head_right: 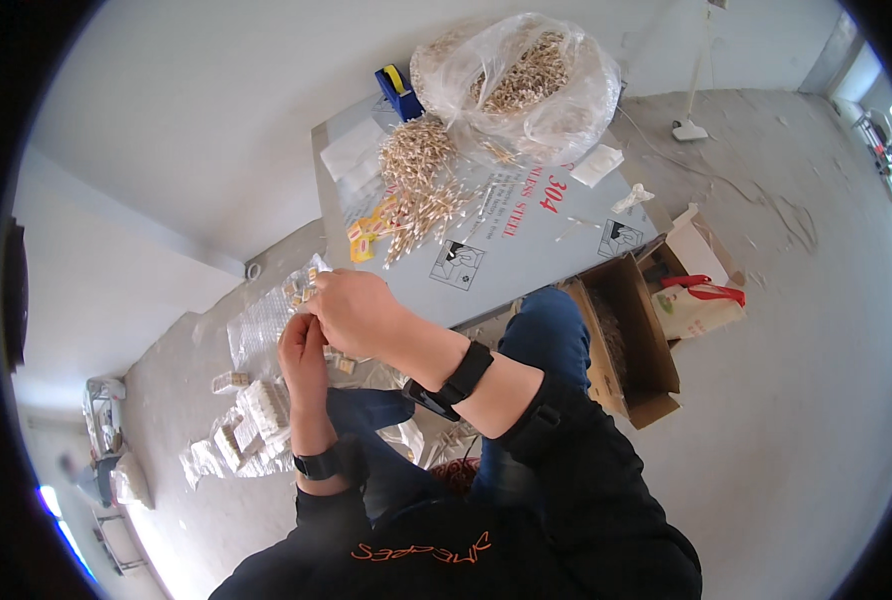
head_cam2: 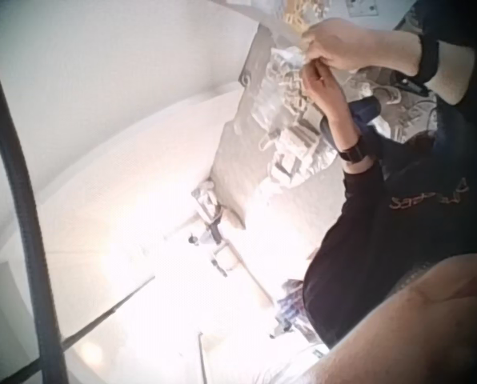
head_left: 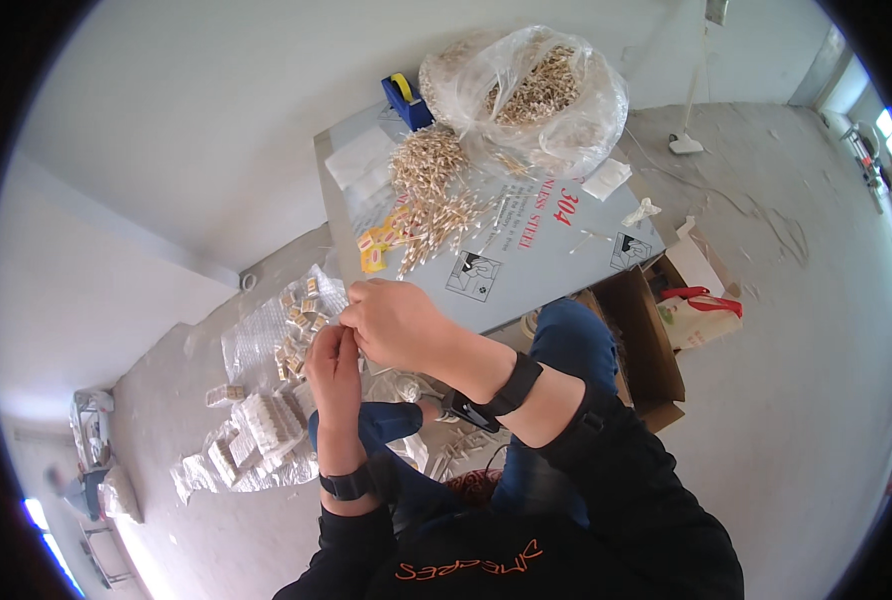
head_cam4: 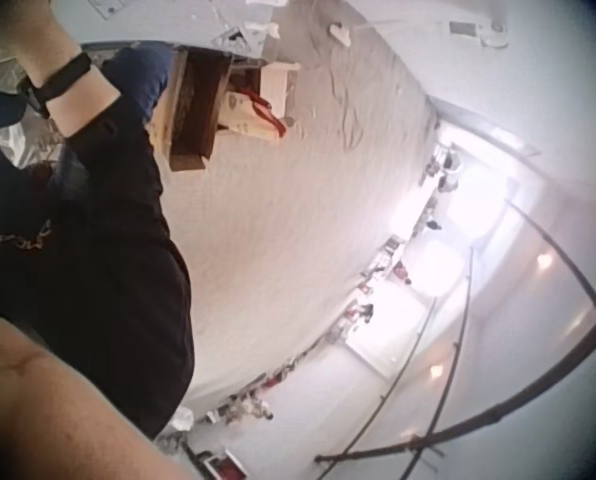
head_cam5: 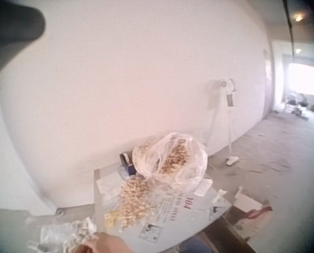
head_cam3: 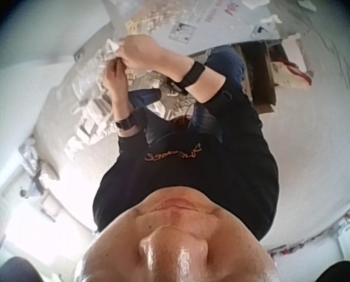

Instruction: Organize and package cotton swabs into small plastic bags.

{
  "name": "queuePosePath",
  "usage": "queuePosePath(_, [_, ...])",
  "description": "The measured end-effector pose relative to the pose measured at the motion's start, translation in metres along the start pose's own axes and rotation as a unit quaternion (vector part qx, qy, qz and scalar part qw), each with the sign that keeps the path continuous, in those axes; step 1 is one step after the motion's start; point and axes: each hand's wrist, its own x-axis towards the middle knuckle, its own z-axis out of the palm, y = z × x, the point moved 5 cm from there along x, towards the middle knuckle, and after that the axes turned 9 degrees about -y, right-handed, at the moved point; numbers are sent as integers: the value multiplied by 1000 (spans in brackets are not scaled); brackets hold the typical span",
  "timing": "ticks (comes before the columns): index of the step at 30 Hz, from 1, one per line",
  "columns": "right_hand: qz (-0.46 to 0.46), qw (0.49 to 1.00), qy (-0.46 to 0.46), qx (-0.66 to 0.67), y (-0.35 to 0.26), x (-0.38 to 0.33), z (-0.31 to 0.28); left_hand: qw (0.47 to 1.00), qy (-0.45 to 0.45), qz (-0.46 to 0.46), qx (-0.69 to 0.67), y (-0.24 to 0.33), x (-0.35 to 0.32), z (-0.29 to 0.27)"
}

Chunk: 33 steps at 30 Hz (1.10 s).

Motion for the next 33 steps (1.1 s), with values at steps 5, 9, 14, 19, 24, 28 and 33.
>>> queuePosePath(5, [61, 997, -38, -31, 9, -2, 7, 995, -59, 18, 83, 0, -6, -4])
queuePosePath(9, [88, 996, -5, -11, 5, 2, 3, 991, 37, 97, 86, 27, -4, -6])
queuePosePath(14, [136, 973, -178, 60, 10, 1, 16, 946, -20, 230, 226, 28, 0, 16])
queuePosePath(19, [126, 972, -186, 66, 10, 1, 16, 960, 4, 190, 204, 8, 2, 15])
queuePosePath(24, [131, 971, -185, 82, 12, 1, 23, 964, 10, 177, 200, -4, 5, 16])
queuePosePath(28, [159, 965, -198, 60, 16, 0, 23, 943, 15, 231, 237, 6, 8, 19])
queuePosePath(33, [139, 968, -208, 32, 14, -2, 23, 950, -13, 222, 218, 2, 7, 24])
